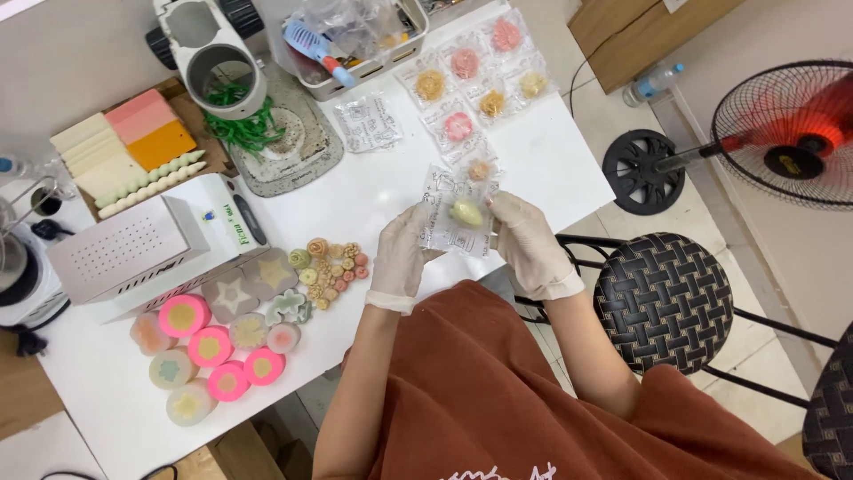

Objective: The person wearing gloves picks up decorative soaps one at a time, places each into a clear plastic bag, and seals the bag, setting finished bags on the table. They also handle printed paper labels and place packaged soaps with the other finished bags on the worktable.

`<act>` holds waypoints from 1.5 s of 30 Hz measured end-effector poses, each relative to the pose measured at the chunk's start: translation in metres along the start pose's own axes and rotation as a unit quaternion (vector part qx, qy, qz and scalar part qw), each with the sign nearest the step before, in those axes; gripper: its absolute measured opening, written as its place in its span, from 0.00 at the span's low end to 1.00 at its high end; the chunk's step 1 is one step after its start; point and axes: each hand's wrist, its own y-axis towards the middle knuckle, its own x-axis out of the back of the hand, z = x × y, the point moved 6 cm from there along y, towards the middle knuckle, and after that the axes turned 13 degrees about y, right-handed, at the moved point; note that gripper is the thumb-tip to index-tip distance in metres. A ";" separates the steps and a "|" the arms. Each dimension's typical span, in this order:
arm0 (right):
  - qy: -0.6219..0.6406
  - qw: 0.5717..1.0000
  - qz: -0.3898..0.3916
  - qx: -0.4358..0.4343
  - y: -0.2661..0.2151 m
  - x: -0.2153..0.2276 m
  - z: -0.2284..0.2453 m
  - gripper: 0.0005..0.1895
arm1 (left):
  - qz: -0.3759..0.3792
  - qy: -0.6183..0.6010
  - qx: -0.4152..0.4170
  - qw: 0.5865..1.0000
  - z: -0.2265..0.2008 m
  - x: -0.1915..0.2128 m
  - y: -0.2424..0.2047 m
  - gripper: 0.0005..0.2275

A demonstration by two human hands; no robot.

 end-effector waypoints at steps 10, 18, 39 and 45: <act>0.147 0.980 -0.136 0.018 0.066 0.111 -0.022 0.22 | -0.047 0.266 0.059 0.961 0.017 0.014 0.004 0.31; 0.181 0.940 -0.285 0.048 0.191 0.212 -0.027 0.21 | -0.082 0.234 0.065 0.966 -0.006 0.038 -0.031 0.27; -0.267 0.836 -0.376 0.299 0.165 0.146 0.007 0.19 | -0.146 0.186 0.060 0.970 -0.003 0.066 -0.031 0.25; -0.502 0.794 0.079 0.334 0.183 -0.043 -0.017 0.23 | -0.170 0.167 0.050 0.970 -0.001 0.080 -0.049 0.24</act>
